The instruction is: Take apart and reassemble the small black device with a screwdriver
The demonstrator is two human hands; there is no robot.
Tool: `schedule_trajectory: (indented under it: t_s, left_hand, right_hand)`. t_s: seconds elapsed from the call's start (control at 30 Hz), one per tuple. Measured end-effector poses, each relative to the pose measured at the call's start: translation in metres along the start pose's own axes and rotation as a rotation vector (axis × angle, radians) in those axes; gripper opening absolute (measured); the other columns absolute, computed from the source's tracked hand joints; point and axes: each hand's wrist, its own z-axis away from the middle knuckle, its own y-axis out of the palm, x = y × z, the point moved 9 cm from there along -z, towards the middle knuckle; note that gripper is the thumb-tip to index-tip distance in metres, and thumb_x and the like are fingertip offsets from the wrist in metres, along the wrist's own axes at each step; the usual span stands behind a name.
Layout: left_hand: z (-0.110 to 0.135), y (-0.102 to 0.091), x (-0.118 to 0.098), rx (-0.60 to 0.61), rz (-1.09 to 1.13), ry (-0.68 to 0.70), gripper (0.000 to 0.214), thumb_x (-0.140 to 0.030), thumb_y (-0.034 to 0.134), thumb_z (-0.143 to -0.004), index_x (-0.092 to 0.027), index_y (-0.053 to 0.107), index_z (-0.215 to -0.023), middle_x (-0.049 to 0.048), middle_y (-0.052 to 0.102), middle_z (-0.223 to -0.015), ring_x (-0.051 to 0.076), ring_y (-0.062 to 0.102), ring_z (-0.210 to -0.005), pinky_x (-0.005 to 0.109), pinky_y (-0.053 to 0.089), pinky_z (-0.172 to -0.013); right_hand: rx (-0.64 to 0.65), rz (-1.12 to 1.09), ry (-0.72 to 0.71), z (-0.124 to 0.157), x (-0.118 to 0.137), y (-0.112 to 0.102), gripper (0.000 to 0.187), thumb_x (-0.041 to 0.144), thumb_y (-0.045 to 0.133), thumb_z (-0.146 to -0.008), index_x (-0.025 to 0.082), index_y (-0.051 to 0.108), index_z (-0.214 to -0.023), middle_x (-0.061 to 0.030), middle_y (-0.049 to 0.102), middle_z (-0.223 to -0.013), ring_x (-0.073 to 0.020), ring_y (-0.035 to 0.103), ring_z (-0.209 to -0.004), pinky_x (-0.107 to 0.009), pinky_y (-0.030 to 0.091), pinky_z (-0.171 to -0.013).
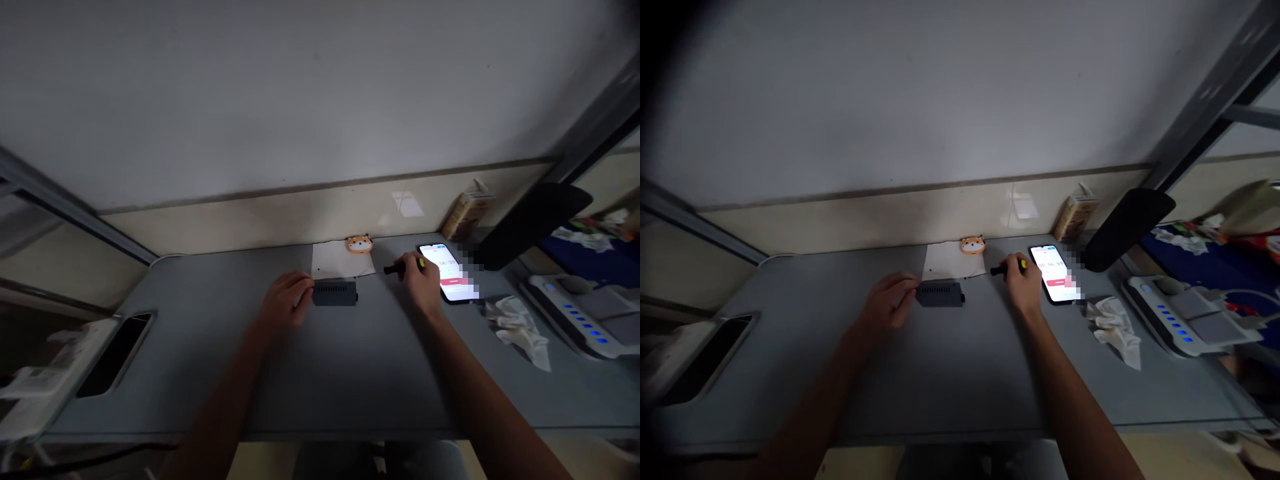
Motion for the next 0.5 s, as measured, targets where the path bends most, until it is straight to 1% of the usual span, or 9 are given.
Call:
schedule_trajectory:
  t_s: [0.13,0.2,0.3,0.33,0.4,0.5]
  left_hand:
    - [-0.001,-0.007,-0.002,-0.070,-0.054,0.030,0.019,-0.013,0.048,-0.095,-0.021,0.064,-0.093,0.0055,0.071,-0.086,0.019,0.068,-0.078,0.031,0.055,-0.071]
    - [-0.001,-0.009,-0.005,-0.120,-0.098,0.021,0.019,-0.012,0.048,-0.095,-0.021,0.064,-0.092,0.0050,0.071,-0.085,0.018,0.067,-0.077,0.031,0.054,-0.071]
    - [0.000,-0.012,-0.017,-0.225,-0.168,0.018,0.019,-0.010,0.050,-0.093,-0.022,0.064,-0.093,0.0049,0.071,-0.088,0.019,0.066,-0.077,0.033,0.051,-0.074]
    - [0.000,-0.010,-0.025,-0.251,-0.179,0.036,0.019,-0.009,0.051,-0.092,-0.022,0.065,-0.094,0.0051,0.072,-0.090,0.019,0.066,-0.078,0.034,0.050,-0.075]
    - [-0.002,-0.003,-0.041,-0.264,-0.184,0.084,0.020,-0.008,0.053,-0.091,-0.020,0.066,-0.099,0.0063,0.073,-0.094,0.019,0.067,-0.081,0.035,0.049,-0.077]
    - [-0.007,0.011,-0.056,-0.223,-0.199,0.096,0.021,-0.009,0.054,-0.093,-0.018,0.068,-0.106,0.0077,0.074,-0.098,0.020,0.068,-0.088,0.035,0.048,-0.082]
  right_hand:
    - [0.051,-0.023,-0.030,0.001,0.004,0.006,0.035,0.051,0.054,-0.079,0.024,0.061,-0.058,0.0015,0.052,-0.047,-0.0171,0.051,-0.052,-0.032,0.037,-0.055]
    - [0.055,-0.052,-0.032,0.000,0.004,0.006,0.034,0.052,0.055,-0.077,0.024,0.060,-0.057,0.0013,0.052,-0.047,-0.0170,0.051,-0.053,-0.032,0.037,-0.056]
    - [0.018,-0.137,0.032,-0.002,-0.001,0.002,0.033,0.051,0.057,-0.074,0.025,0.058,-0.055,0.0010,0.053,-0.045,-0.0162,0.048,-0.051,-0.032,0.036,-0.055]
    - [0.001,-0.178,0.075,-0.003,-0.005,0.001,0.032,0.052,0.058,-0.073,0.025,0.058,-0.055,0.0008,0.053,-0.045,-0.0159,0.047,-0.050,-0.031,0.035,-0.053]
    - [-0.028,-0.267,0.155,-0.004,-0.012,0.000,0.033,0.053,0.059,-0.071,0.024,0.059,-0.056,0.0008,0.052,-0.044,-0.0153,0.045,-0.048,-0.030,0.033,-0.049]
    - [-0.041,-0.372,0.188,-0.003,-0.015,0.001,0.035,0.057,0.061,-0.069,0.023,0.062,-0.059,0.0023,0.049,-0.042,-0.0135,0.043,-0.044,-0.027,0.031,-0.045]
